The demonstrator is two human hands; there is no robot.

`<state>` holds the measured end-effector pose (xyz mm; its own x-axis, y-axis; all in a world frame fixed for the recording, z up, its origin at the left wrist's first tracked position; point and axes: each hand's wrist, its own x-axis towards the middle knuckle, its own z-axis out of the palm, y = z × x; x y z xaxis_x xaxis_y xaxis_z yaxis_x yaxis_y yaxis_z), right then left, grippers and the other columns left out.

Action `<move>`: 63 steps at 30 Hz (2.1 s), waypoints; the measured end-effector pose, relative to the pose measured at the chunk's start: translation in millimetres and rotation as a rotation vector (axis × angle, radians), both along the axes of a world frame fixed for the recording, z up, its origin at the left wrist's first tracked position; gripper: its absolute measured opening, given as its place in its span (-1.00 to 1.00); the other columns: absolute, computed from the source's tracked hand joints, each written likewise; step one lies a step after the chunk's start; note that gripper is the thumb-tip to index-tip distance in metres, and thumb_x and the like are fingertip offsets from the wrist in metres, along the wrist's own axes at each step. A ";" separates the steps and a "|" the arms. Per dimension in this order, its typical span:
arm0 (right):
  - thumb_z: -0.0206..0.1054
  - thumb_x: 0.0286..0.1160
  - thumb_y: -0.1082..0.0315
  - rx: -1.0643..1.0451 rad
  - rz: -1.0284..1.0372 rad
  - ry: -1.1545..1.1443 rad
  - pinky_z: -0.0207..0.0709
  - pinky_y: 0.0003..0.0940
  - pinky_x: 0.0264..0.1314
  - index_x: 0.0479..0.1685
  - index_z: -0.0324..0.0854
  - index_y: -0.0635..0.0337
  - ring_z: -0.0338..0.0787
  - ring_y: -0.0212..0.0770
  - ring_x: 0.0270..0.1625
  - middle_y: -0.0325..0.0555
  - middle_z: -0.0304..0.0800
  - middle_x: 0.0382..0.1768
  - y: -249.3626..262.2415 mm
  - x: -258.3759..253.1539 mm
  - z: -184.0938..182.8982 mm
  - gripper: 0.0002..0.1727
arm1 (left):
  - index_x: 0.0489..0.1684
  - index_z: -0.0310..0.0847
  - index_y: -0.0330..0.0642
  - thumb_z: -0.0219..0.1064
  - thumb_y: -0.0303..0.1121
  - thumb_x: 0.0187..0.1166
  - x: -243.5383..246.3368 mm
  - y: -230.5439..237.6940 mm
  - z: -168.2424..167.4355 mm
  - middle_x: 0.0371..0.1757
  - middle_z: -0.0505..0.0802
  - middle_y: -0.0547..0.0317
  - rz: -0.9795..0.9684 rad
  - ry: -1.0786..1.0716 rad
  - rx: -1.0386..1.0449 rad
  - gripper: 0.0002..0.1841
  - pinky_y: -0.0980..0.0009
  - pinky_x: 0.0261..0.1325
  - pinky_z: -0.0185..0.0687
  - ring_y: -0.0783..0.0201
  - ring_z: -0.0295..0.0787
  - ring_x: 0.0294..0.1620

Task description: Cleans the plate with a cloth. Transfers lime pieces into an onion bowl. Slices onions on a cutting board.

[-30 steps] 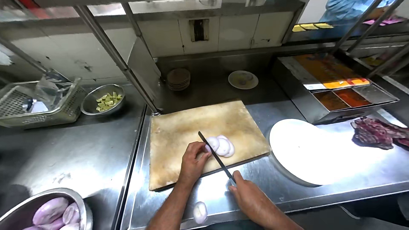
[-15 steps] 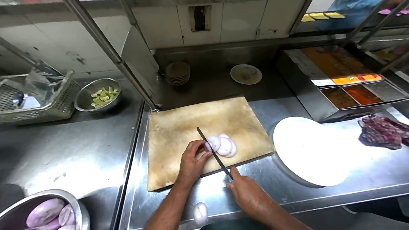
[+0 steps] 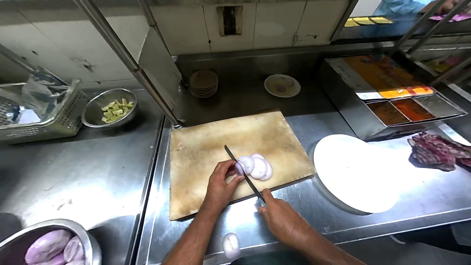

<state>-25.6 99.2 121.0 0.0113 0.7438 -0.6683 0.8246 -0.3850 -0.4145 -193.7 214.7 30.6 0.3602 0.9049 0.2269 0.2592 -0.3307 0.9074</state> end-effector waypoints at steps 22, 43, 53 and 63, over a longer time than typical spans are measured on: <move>0.03 0.85 0.12 0.040 0.005 0.034 0.66 0.14 0.14 0.48 0.28 0.19 0.83 0.20 0.07 0.19 0.74 -0.04 23.8 -7.6 -17.6 -0.58 | 0.27 0.67 -0.25 0.63 -0.43 0.30 3.0 -4.8 1.5 0.19 0.77 0.02 0.024 0.060 0.081 -0.50 0.32 0.26 0.80 0.28 0.82 0.12; -0.04 0.88 0.14 -0.022 0.092 -0.133 0.66 0.22 0.14 0.50 0.29 0.12 0.85 0.29 0.12 0.23 0.81 -0.01 -69.0 13.2 -18.3 -0.61 | 0.43 0.54 -0.23 0.34 -0.44 0.48 3.5 -12.4 16.3 0.08 0.84 0.07 0.235 -0.031 -0.135 -0.52 0.32 0.13 0.76 0.31 0.83 0.03; 0.12 0.81 0.06 0.091 -0.007 0.108 0.64 0.28 0.02 0.42 0.41 0.18 0.84 0.30 -0.07 0.25 0.79 -0.18 -104.7 63.4 -29.0 -0.56 | 0.46 0.48 -0.34 0.32 -0.66 0.51 -11.5 -1.5 34.4 -0.04 0.87 -0.11 0.304 -0.084 -0.417 -0.52 0.19 -0.04 0.85 0.13 0.89 -0.16; 0.22 0.67 0.10 0.362 -0.472 0.469 0.65 -0.05 -0.41 0.31 0.43 0.27 0.69 -0.09 -0.56 -0.01 0.64 -0.49 -145.9 93.0 -96.0 -0.55 | 0.16 0.67 -0.36 0.29 -0.63 0.49 -11.0 6.3 44.8 -0.07 0.87 -0.05 0.052 -0.053 -0.441 -0.71 0.23 0.02 0.81 0.16 0.85 -0.10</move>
<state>67.3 -46.7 25.0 0.1579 0.9044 -0.3964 0.3119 -0.4266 -0.8490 -204.7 221.1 75.4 0.3104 0.9357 -0.1675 0.2147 0.1027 0.9713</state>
